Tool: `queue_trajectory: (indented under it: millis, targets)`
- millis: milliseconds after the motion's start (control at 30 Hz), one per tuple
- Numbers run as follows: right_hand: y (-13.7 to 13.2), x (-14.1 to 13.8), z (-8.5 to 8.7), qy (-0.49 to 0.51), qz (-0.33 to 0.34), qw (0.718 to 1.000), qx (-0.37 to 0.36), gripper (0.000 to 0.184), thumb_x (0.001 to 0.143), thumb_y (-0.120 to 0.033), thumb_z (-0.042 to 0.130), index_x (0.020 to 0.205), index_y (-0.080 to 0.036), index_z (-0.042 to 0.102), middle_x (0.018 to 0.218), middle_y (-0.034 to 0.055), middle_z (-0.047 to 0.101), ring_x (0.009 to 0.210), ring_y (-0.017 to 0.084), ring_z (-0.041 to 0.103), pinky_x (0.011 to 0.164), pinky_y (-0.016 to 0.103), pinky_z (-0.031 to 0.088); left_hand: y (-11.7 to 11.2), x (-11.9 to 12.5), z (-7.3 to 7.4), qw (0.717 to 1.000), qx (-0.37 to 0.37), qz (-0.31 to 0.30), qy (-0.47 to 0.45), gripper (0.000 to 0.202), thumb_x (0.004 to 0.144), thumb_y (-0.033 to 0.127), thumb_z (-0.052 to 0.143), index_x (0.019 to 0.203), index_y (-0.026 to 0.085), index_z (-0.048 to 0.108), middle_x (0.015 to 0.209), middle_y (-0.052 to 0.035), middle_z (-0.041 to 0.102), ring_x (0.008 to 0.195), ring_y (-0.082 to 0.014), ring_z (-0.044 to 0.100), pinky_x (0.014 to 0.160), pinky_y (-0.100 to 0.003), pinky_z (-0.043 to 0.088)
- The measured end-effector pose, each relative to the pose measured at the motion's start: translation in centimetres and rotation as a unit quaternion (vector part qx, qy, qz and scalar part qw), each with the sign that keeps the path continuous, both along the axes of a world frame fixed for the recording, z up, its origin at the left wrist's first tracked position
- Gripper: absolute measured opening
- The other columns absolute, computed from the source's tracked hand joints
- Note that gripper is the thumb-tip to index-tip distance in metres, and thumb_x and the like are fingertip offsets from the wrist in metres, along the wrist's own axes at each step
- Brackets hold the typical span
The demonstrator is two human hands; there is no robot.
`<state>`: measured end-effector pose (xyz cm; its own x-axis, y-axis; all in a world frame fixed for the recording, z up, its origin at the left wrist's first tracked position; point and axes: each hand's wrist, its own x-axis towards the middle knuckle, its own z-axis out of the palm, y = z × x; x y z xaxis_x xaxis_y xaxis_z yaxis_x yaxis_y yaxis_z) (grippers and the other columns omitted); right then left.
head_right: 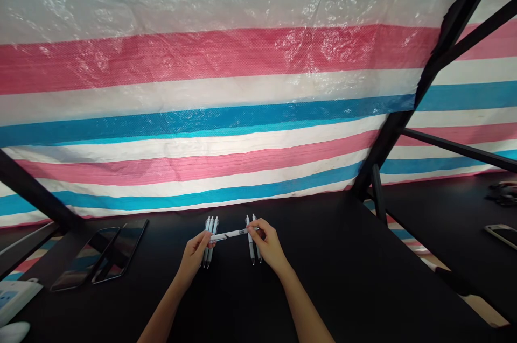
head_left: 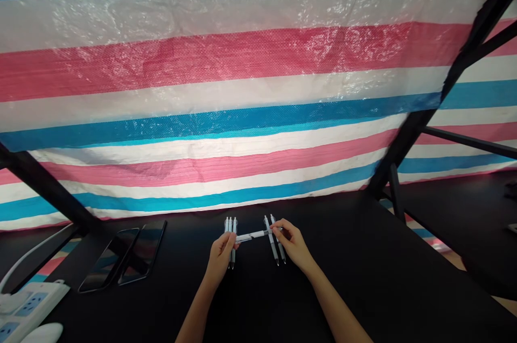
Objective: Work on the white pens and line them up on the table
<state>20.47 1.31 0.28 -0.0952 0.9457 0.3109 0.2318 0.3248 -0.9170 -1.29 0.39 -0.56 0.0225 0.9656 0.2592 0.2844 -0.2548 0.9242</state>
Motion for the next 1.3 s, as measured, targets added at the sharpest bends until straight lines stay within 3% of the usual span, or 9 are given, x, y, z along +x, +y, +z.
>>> queue_trajectory:
  millis: [333, 667, 767, 1100, 1167, 1233, 1300]
  targets:
    - [0.0, 0.0, -0.1, 0.004, -0.002, 1.0, 0.001, 0.035, 0.084, -0.049, 0.049, 0.079, -0.018, 0.063, 0.071, 0.0021, 0.055, 0.06, 0.014, 0.046, 0.055, 0.024, 0.037, -0.2, 0.2, -0.1, 0.999, 0.035, 0.001, 0.039, 0.041, 0.086, 0.046, 0.042, 0.06, 0.017, 0.055, 0.061, 0.0007, 0.049, 0.057, -0.0119, 0.048, 0.056, -0.023, 0.039]
    - [0.2, 0.4, -0.4, -0.021, -0.004, 0.999, -0.029, 0.037, 0.084, -0.05, 0.048, 0.076, -0.017, 0.062, 0.069, 0.0013, 0.055, 0.06, 0.014, 0.048, 0.055, 0.023, 0.037, -0.1, 0.1, -0.2, 0.997, 0.066, 0.005, 0.037, 0.021, 0.083, 0.035, 0.052, 0.09, 0.02, 0.063, 0.087, -0.0041, 0.057, 0.073, -0.0141, 0.058, 0.061, -0.024, 0.048]
    - [0.3, 0.4, -0.6, -0.03, -0.004, 0.999, -0.033, 0.038, 0.084, -0.051, 0.047, 0.075, -0.017, 0.062, 0.068, 0.0014, 0.054, 0.06, 0.014, 0.048, 0.054, 0.023, 0.036, -0.1, 0.0, -0.4, 0.996, 0.082, 0.02, 0.04, 0.021, 0.082, 0.035, 0.053, 0.091, 0.02, 0.065, 0.094, -0.0056, 0.057, 0.072, -0.0138, 0.059, 0.062, -0.026, 0.05]
    - [0.3, 0.3, -1.0, -0.081, -0.009, 0.995, -0.06, 0.059, 0.089, -0.056, 0.031, 0.049, -0.017, 0.051, 0.049, -0.002, 0.038, 0.047, 0.011, 0.04, 0.05, 0.024, 0.03, -0.3, 0.0, -0.3, 0.986, 0.138, 0.045, 0.083, 0.02, 0.083, 0.035, 0.053, 0.09, 0.023, 0.068, 0.095, -0.0055, 0.057, 0.076, -0.0156, 0.06, 0.063, -0.029, 0.052]
    - [0.3, 0.4, -1.0, -0.071, -0.004, 0.995, -0.066, 0.056, 0.088, -0.056, 0.032, 0.057, -0.016, 0.057, 0.051, -0.0018, 0.04, 0.049, 0.012, 0.041, 0.049, 0.023, 0.03, -0.3, 0.0, -0.3, 0.987, 0.132, 0.046, 0.082, 0.021, 0.083, 0.036, 0.053, 0.09, 0.023, 0.068, 0.094, -0.0056, 0.057, 0.076, -0.0157, 0.06, 0.062, -0.028, 0.052]
    - [0.3, 0.5, -1.0, -0.046, 0.011, 0.997, -0.063, 0.044, 0.085, -0.054, 0.041, 0.081, -0.017, 0.064, 0.059, -0.0019, 0.044, 0.053, 0.012, 0.042, 0.05, 0.023, 0.032, -0.2, -0.1, -0.3, 0.988, 0.124, 0.053, 0.075, 0.022, 0.083, 0.037, 0.053, 0.089, 0.022, 0.068, 0.094, -0.0055, 0.057, 0.075, -0.0154, 0.06, 0.062, -0.028, 0.052]
    - [0.4, 0.7, -0.9, -0.016, 0.031, 0.998, -0.059, 0.04, 0.08, -0.05, 0.054, 0.104, -0.019, 0.059, 0.063, -0.0031, 0.045, 0.055, 0.012, 0.043, 0.053, 0.023, 0.035, -0.2, -0.1, -0.3, 0.989, 0.115, 0.063, 0.063, 0.023, 0.082, 0.038, 0.053, 0.089, 0.021, 0.067, 0.095, -0.0057, 0.056, 0.074, -0.0153, 0.061, 0.061, -0.028, 0.052]
